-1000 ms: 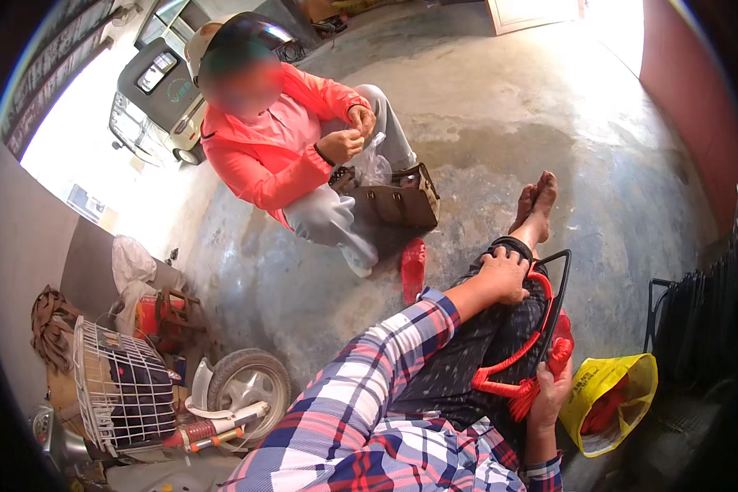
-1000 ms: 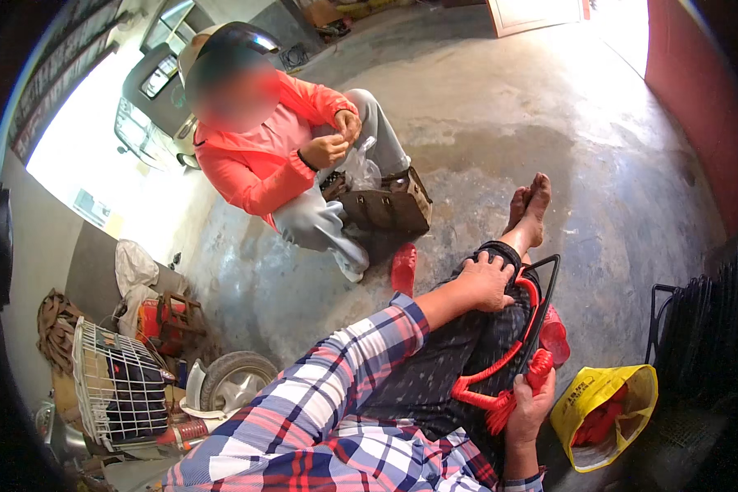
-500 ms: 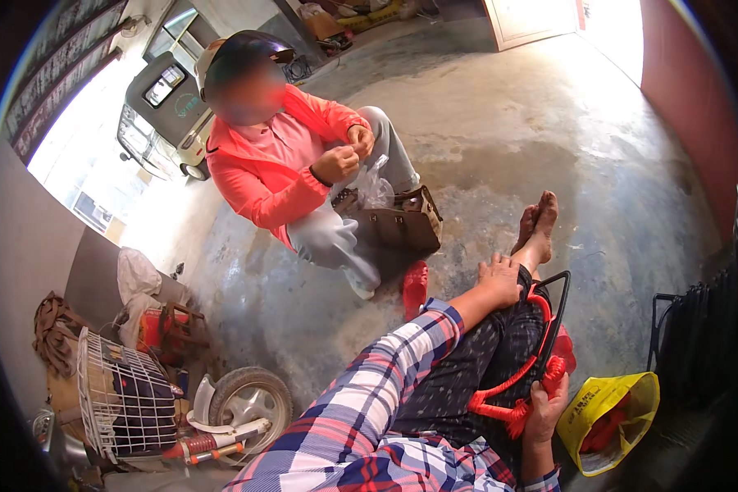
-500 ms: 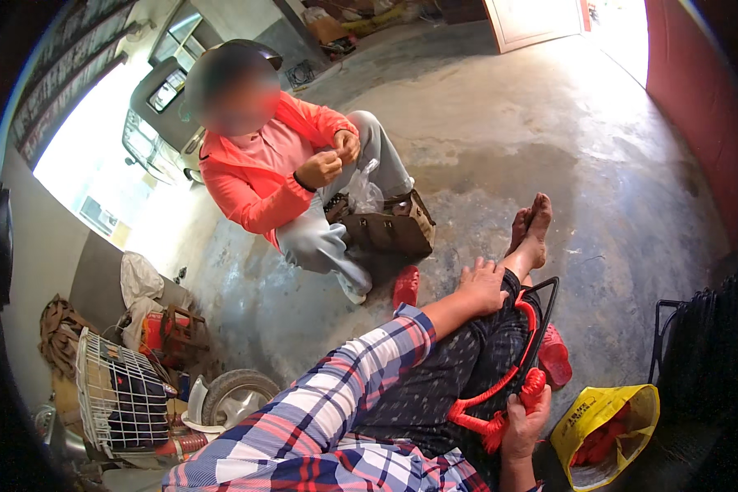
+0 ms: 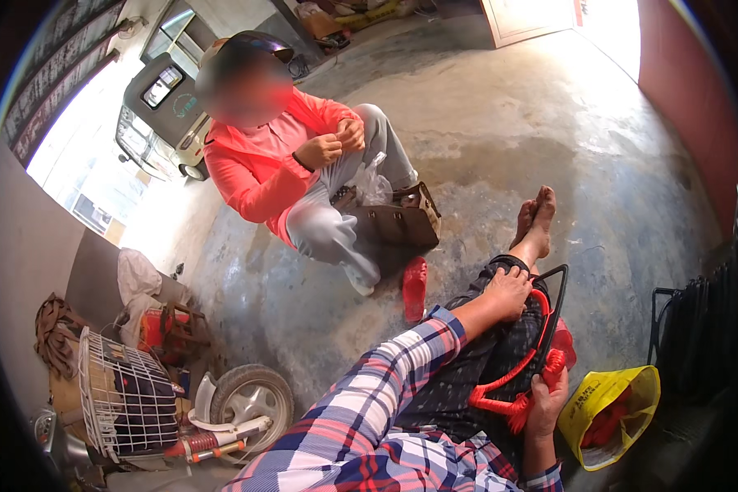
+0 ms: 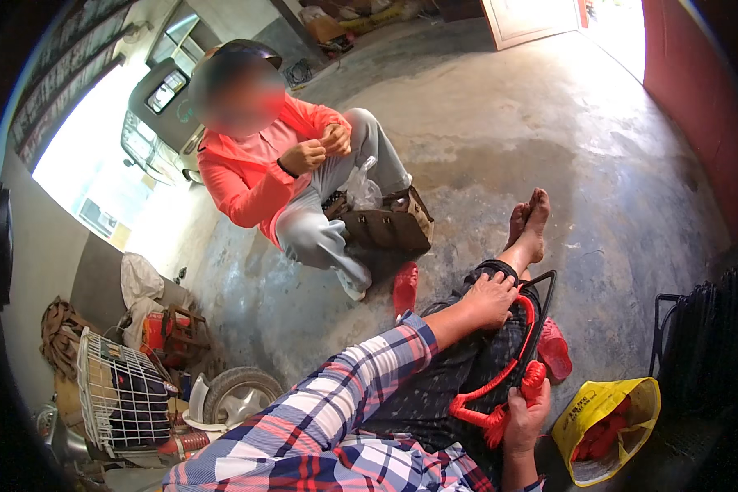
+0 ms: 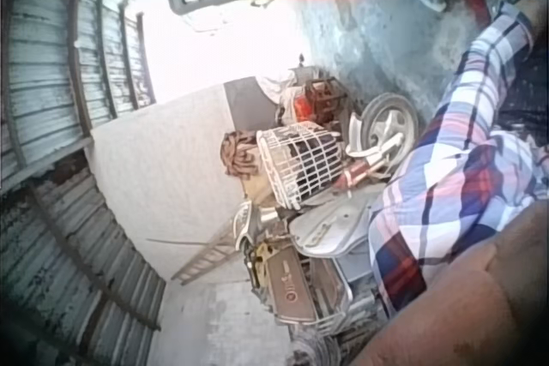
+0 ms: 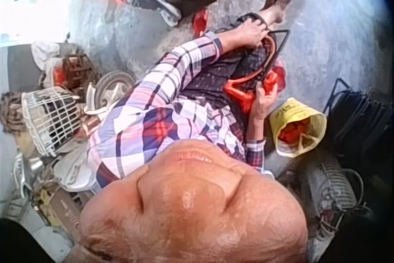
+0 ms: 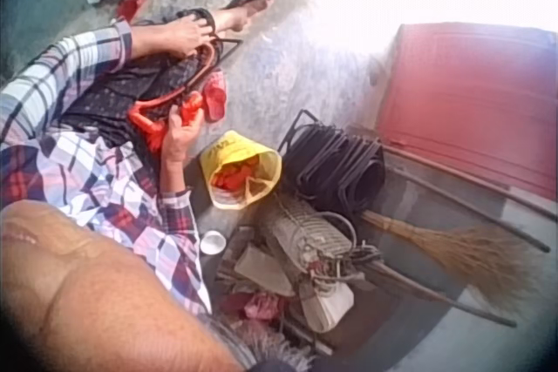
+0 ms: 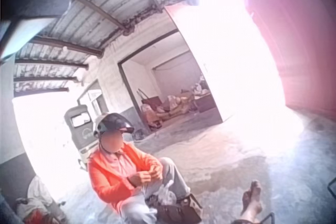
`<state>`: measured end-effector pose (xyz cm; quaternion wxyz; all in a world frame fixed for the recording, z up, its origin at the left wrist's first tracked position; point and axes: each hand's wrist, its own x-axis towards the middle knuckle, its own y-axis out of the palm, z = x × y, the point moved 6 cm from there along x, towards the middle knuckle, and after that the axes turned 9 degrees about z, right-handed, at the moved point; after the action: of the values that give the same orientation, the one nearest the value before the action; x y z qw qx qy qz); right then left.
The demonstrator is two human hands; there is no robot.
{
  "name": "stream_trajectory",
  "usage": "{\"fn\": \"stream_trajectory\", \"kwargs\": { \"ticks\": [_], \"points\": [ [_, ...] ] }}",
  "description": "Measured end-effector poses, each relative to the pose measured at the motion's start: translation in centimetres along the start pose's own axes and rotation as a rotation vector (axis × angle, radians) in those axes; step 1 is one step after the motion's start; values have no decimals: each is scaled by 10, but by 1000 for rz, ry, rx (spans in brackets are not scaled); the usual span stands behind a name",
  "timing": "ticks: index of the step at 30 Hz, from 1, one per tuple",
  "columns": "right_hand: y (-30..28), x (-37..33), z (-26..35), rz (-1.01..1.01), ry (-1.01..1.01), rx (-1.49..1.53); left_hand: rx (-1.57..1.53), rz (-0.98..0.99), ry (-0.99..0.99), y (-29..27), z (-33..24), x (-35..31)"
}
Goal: Wrapping or winding red yarn onto a red plastic circular frame or tool.
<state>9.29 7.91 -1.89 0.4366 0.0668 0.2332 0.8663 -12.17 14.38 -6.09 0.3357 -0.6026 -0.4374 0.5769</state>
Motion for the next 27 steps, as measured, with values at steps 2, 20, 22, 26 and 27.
{"fn": "stream_trajectory", "kwargs": {
  "ticks": [2, 20, 22, 26, 27],
  "points": [
    [1, 0, -1, 2, 14, -4, 140, -82, 7, 6, -3, 2],
    [-5, 2, -6, -17, 38, -34, 290, -180, 135, 23, -26, 10],
    [-5, 2, -6, -17, 32, -26, 296, -204, 128, 22, -25, 10],
    [-7, 2, -7, -23, 25, -21, 285, -171, 136, 24, -26, 12],
    [-7, 2, -7, -17, 27, -17, 280, -166, 133, 24, -25, 13]
  ]
}}
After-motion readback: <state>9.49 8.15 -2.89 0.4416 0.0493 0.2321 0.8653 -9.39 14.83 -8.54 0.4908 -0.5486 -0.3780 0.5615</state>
